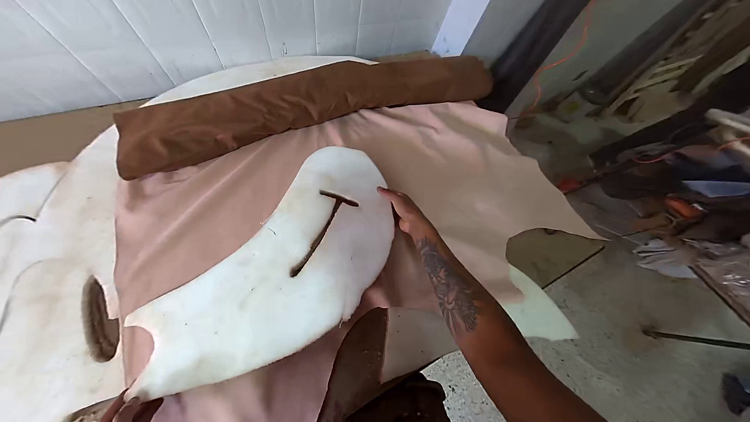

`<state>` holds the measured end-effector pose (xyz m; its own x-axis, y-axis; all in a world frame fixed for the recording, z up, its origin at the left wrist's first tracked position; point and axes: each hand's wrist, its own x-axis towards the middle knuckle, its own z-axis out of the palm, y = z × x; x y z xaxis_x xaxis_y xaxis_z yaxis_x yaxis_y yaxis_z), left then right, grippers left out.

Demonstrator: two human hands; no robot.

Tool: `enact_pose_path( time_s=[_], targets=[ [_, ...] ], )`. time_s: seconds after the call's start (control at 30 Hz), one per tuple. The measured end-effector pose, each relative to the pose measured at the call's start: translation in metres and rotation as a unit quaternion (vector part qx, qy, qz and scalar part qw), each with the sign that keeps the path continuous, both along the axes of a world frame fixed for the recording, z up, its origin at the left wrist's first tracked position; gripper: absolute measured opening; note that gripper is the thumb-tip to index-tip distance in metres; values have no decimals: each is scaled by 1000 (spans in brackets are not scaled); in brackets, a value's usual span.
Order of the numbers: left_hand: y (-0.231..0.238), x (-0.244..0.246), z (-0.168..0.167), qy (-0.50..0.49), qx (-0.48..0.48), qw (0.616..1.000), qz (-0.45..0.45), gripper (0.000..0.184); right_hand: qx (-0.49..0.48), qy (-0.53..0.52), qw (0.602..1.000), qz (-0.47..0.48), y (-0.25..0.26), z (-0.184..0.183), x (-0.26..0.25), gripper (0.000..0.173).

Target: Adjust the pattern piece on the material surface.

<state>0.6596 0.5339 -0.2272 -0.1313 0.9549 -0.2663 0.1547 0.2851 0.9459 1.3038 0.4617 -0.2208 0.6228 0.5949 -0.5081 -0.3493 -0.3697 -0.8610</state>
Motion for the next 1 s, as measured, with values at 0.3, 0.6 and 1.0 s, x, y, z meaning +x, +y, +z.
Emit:
enact_pose_path(
  time_s=[0.3, 0.6, 1.0],
  targets=[
    [-10, -47, -39, 292, 6, 956, 38, 58, 125, -11, 992, -13, 16, -5, -14, 51],
    [14, -45, -34, 318, -94, 943, 18, 46, 172, 10, 985, -25, 13, 3, -6, 51],
    [23, -48, -9, 282, -61, 954, 80, 33, 153, 42, 986, -47, -6, -7, -11, 52]
  ],
)
